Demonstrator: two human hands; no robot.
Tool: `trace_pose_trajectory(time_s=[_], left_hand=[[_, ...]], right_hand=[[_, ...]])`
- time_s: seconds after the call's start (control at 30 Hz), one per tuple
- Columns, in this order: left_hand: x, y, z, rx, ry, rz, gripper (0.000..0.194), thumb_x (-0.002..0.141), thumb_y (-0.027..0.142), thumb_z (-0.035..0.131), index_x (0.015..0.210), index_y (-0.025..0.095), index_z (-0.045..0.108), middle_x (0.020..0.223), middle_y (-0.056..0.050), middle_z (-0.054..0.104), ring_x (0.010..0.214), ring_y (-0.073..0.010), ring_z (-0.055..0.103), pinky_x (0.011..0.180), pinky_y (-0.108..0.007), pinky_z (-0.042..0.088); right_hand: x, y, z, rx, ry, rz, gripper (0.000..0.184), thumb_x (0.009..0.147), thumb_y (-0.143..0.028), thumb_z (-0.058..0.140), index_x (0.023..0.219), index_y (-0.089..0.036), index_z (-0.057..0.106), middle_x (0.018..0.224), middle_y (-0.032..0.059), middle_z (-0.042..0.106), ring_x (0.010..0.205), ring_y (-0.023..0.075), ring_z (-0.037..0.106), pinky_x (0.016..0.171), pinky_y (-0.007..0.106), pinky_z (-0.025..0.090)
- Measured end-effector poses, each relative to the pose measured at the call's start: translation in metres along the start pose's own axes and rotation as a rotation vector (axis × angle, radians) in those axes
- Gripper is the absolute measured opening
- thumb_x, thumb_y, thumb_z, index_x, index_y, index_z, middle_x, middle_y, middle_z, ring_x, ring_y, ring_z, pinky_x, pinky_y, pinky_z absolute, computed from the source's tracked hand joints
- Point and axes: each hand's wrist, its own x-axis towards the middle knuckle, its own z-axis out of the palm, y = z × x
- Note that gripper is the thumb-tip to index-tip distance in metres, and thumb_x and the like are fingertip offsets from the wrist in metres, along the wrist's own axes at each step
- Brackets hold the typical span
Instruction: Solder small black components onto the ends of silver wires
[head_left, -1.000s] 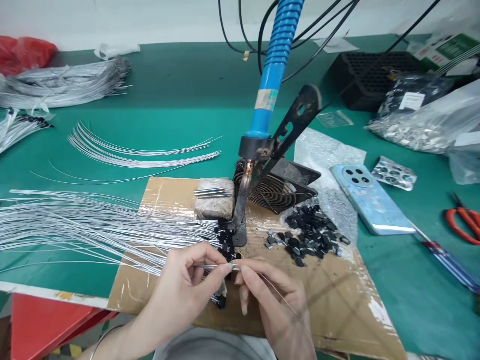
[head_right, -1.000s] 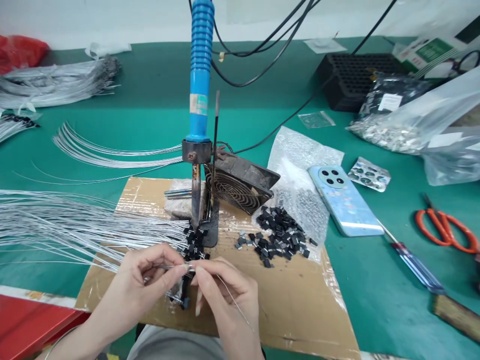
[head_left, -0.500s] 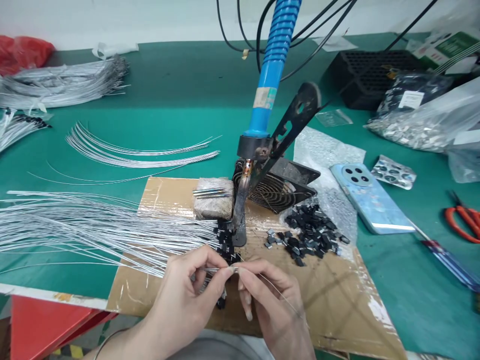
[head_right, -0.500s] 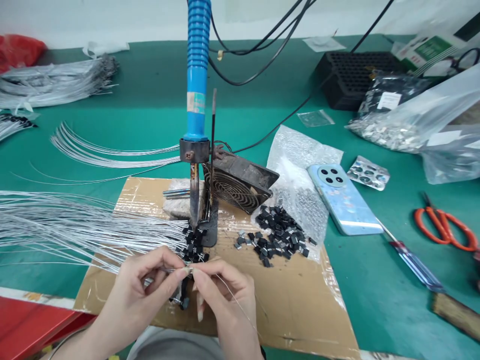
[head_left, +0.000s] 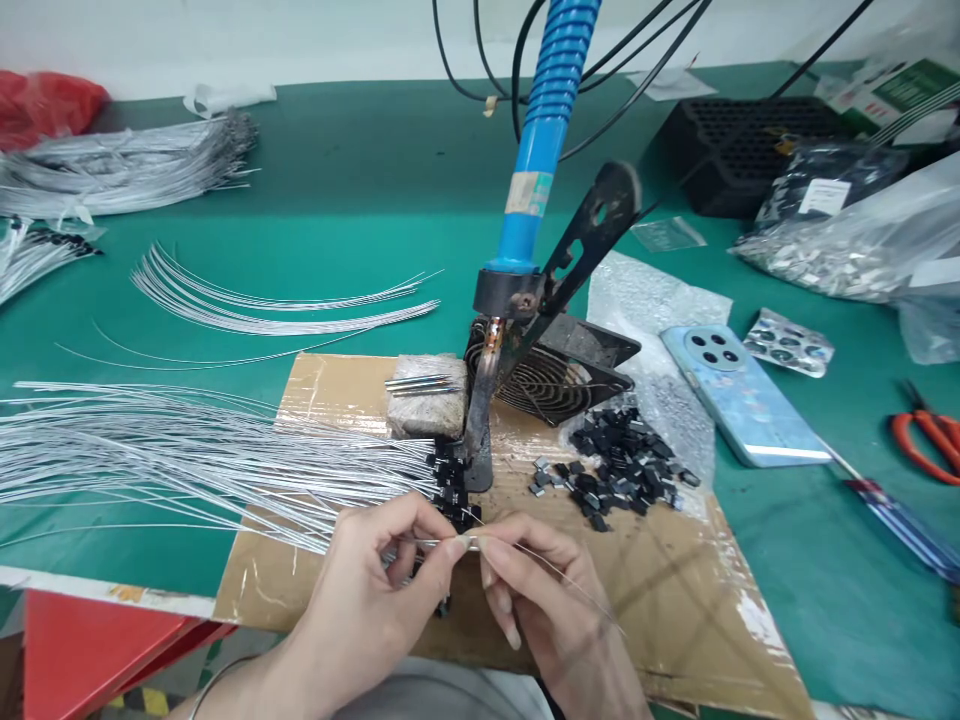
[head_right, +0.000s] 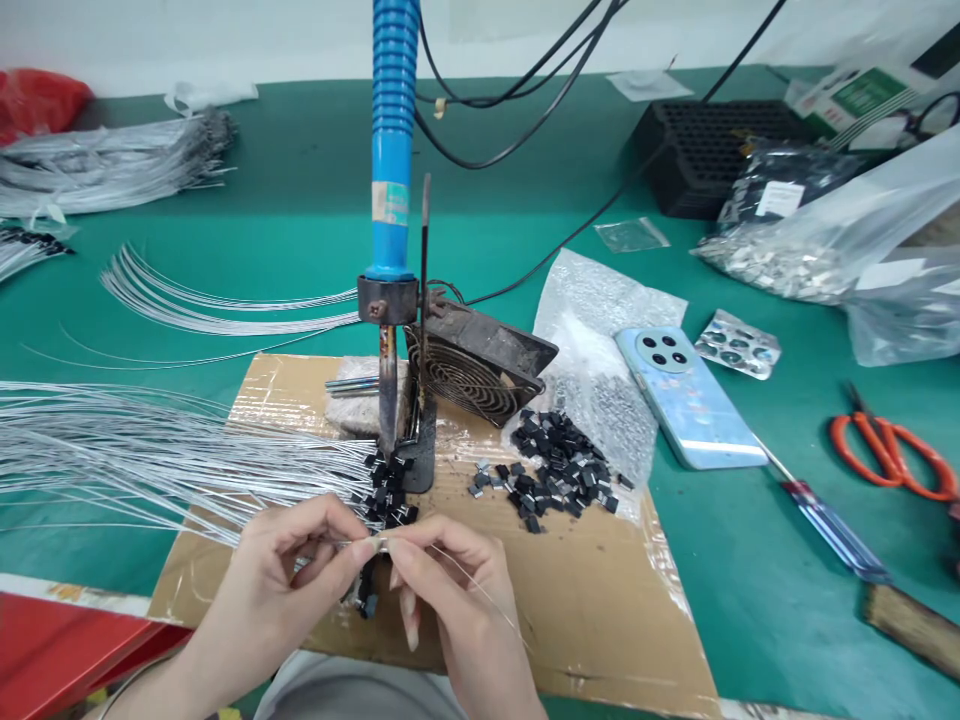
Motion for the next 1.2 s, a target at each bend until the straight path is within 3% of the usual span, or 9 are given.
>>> trace_pose_trajectory(time_s=[0.33,0.67,0.83,1.2], left_hand=[[-0.003,-0.004,0.013,0.002,0.142,0.090,0.021,0.091,0.019,0.058,0.072,0.016,0.063,0.053,0.007,0.043,0.046,-0.0074,0.028,0.043,-0.021,0.023],[-0.003,-0.008,0.019,-0.061,0.192,0.047,0.022,0.092,0.023,0.057,0.072,0.016,0.064,0.054,0.006,0.044,0.047,-0.0084,0.031,0.044,-0.021,0.026],[0.001,-0.005,0.017,-0.100,0.199,-0.010,0.022,0.090,0.027,0.058,0.073,0.016,0.065,0.056,0.003,0.051,0.048,-0.0095,0.035,0.045,-0.021,0.029],[0.001,-0.002,0.018,-0.040,0.250,0.068,0.019,0.087,0.020,0.060,0.071,0.015,0.066,0.055,0.002,0.053,0.048,-0.0086,0.039,0.044,-0.020,0.032]], right_hand=[[0.004,0.016,-0.004,0.063,0.012,-0.041,0.021,0.075,-0.038,0.083,0.075,-0.017,0.080,0.058,-0.0022,0.058,0.041,0.0026,0.045,0.034,0.009,0.036],[0.006,0.020,-0.004,0.038,-0.008,-0.120,0.017,0.080,-0.036,0.080,0.079,-0.020,0.081,0.062,-0.0010,0.063,0.042,0.0040,0.050,0.036,0.011,0.042],[0.004,0.016,-0.001,0.034,0.029,-0.133,0.026,0.081,-0.043,0.078,0.092,-0.020,0.082,0.070,0.0020,0.067,0.049,0.0075,0.055,0.040,0.016,0.048],[0.001,0.011,0.004,-0.075,0.135,-0.164,0.018,0.073,-0.037,0.085,0.077,-0.020,0.081,0.059,-0.0011,0.066,0.043,0.0084,0.056,0.042,0.018,0.049]])
